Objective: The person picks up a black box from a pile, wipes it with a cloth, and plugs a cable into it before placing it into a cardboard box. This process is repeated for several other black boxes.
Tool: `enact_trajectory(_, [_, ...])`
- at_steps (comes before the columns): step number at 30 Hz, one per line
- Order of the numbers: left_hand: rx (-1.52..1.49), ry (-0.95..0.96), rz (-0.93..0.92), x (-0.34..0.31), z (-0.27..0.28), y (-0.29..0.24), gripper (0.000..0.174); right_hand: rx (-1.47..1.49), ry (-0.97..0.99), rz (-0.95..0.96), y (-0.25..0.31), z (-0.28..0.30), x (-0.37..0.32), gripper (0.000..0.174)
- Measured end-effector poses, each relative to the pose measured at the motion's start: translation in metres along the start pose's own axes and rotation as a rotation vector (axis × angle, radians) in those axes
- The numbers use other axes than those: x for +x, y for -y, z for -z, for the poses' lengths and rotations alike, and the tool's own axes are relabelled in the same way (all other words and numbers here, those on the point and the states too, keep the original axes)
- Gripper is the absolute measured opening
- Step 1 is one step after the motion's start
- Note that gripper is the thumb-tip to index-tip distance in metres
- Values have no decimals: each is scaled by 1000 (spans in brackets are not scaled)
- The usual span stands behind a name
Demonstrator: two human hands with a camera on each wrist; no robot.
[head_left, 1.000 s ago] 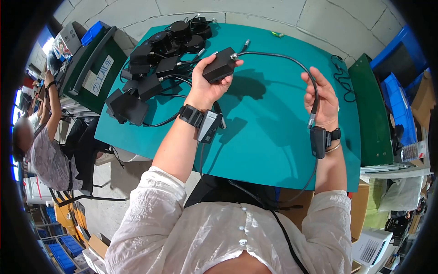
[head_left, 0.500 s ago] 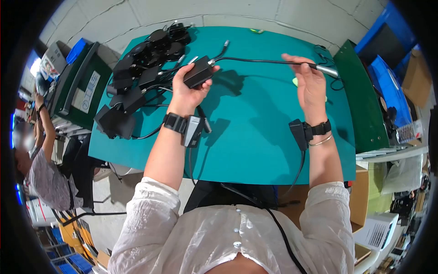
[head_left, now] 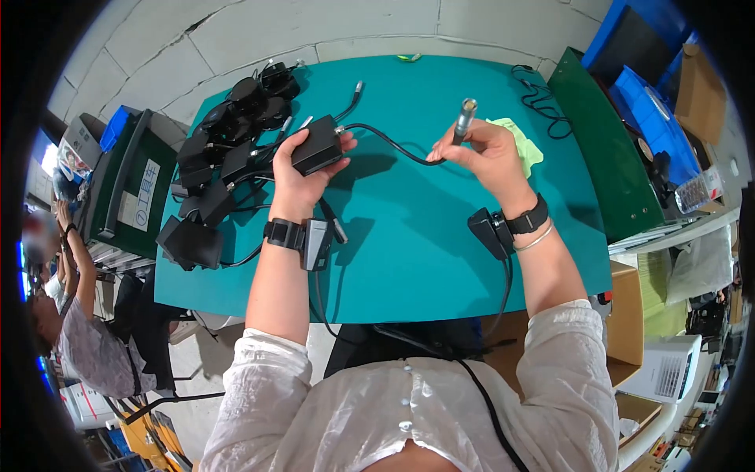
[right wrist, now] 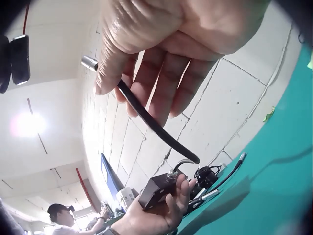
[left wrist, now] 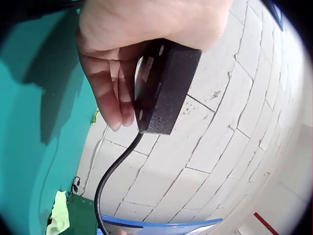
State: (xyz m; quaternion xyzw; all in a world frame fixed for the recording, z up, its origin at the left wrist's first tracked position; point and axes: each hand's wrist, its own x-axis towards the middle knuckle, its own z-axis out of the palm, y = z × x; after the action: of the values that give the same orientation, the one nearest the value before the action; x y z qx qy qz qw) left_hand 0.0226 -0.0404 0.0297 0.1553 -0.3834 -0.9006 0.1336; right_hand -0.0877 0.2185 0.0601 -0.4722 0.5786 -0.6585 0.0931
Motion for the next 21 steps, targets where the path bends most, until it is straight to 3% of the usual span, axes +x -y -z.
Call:
enact_trajectory(4, [-14,76,0,4,9,1,46,-220,99,103,7,-7,1,14])
enact_trajectory(8, [13,59,-10,4,8,0,46,-260,121,156,6,-12,0,17])
enact_trajectory(13, [19,139,-32,3,10,2,46,-595,210,456,9,-18,2,21])
enact_trajectory(16, [34,144,-43,2,8,1,46,-680,259,521,10,-21,2,22])
enact_trajectory(21, [26,153,-66,5,5,-1,48,-741,220,607,9,-20,3,21])
